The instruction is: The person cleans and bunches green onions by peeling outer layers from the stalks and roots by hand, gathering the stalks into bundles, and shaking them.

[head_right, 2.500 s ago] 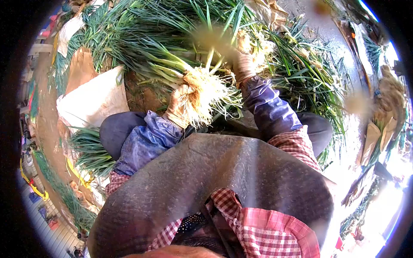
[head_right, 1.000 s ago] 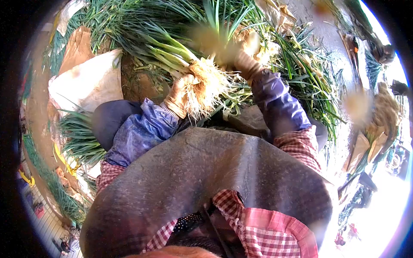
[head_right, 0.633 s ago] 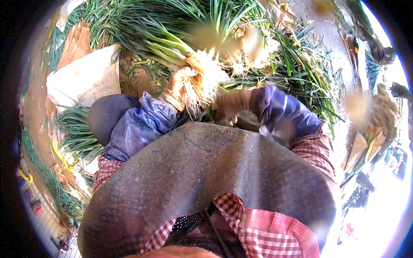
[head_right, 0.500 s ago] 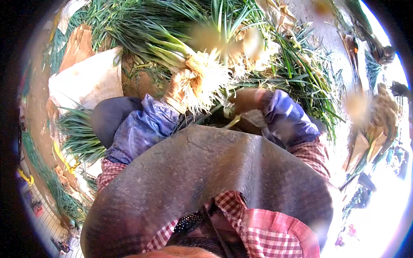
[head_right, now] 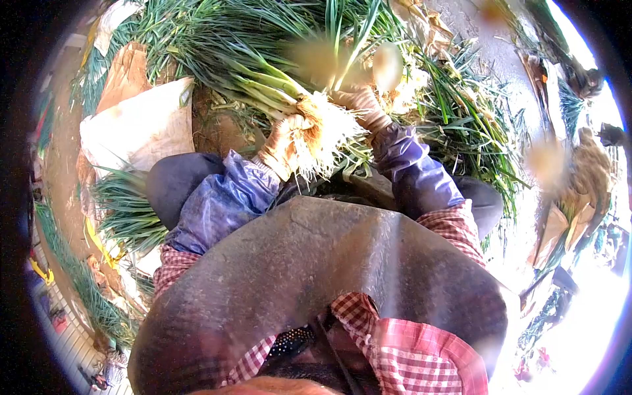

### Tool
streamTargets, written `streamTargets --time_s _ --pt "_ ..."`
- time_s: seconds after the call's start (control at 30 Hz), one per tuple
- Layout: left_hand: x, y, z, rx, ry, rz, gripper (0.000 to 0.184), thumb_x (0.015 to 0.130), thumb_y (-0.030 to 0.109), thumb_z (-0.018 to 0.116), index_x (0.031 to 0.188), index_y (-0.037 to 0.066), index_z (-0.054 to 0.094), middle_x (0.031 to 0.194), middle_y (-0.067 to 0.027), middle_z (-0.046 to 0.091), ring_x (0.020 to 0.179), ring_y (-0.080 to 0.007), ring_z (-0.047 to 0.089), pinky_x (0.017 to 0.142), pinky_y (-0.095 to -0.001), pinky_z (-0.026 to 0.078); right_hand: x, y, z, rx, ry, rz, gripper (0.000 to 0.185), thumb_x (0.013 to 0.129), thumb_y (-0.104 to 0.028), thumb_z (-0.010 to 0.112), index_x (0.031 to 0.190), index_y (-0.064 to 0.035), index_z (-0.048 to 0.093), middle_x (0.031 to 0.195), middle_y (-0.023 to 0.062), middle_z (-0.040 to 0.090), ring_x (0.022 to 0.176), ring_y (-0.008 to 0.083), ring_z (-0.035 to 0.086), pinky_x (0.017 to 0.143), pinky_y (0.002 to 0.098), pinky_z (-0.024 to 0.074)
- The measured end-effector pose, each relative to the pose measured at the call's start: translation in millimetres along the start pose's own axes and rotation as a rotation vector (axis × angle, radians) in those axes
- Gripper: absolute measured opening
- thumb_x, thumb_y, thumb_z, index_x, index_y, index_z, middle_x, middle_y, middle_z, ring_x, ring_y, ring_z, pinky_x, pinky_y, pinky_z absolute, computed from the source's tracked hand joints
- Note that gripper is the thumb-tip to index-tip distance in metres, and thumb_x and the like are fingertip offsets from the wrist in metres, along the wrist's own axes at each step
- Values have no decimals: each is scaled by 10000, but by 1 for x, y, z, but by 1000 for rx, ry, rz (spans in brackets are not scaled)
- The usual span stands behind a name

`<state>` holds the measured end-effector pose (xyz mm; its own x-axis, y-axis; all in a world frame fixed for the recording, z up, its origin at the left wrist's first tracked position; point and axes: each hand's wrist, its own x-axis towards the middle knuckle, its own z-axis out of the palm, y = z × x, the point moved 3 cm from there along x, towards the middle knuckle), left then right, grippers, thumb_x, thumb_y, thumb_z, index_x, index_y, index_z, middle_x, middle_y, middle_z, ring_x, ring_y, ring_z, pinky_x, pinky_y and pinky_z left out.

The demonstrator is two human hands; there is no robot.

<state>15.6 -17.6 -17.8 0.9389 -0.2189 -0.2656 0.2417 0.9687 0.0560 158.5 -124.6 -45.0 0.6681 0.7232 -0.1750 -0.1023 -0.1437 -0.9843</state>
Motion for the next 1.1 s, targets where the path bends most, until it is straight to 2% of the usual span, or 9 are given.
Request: streamTargets --time_s 0.33,0.47,0.5,0.63,0.73,0.83,0.93,1.0,1.1 --pt "-7 3 2 -209 -119 47 347 771 134 529 1092 3 508 1036 -134 584 979 -279 557 923 -419 425 -23 -78 32 -442 144 -315 164 781 -177 650 917 -91 677 721 122 629 623 196 599 594 296 479" --pt "-14 14 9 -223 -320 147 381 750 126 492 1103 -17 491 1029 -159 586 932 -288 578 891 -414 450 -46 -105 30 -391 -298 -477 148 825 -99 625 955 -33 648 729 42 635 614 85 574 559 231 471" --pt "-18 20 26 1 -43 233 373 728 106 499 1080 -19 489 980 -154 590 869 -287 589 860 -404 469 -53 -101 30 -293 -279 -358 131 824 -110 629 923 -25 644 716 41 628 601 83 568 550 227 469" --pt "-8 24 6 -210 -374 74 451 759 162 505 1165 -27 445 1121 -176 512 1036 -295 500 941 -411 401 -22 -29 -11 76 260 -15 70 807 -71 587 857 -43 626 702 22 600 568 88 520 546 243 439" --pt "-12 17 14 -239 -272 109 453 736 153 534 1145 -23 452 1078 -158 512 1021 -290 485 954 -399 382 8 -7 -31 171 137 -21 219 849 -84 500 1051 -78 584 789 20 587 598 103 494 611 280 412" --pt "-13 17 24 -330 -222 -38 421 802 194 562 1144 -33 467 1012 -176 542 932 -279 556 871 -403 469 30 -17 2 1126 -103 129 295 830 -126 491 1101 -10 513 683 57 510 525 122 438 497 247 381" --pt "-13 17 19 -62 -215 172 495 716 115 562 1170 -48 448 1062 -191 548 955 -289 564 879 -404 474 32 -27 18 1133 -446 35 322 770 -120 546 1066 5 535 765 75 550 573 177 493 563 319 436" --pt "-12 17 14 -24 -163 216 563 646 73 546 1182 -56 437 1102 -199 546 980 -297 565 885 -406 478 30 -32 13 952 -192 87 365 709 -155 653 1028 -10 551 813 74 563 682 190 534 625 328 466" --pt "-17 15 26 -59 -195 170 520 681 96 571 1165 -49 448 1107 -198 544 980 -309 566 879 -426 481 28 -61 19 441 -372 -200 387 748 -108 656 1117 -22 576 825 28 605 674 128 532 615 252 433"
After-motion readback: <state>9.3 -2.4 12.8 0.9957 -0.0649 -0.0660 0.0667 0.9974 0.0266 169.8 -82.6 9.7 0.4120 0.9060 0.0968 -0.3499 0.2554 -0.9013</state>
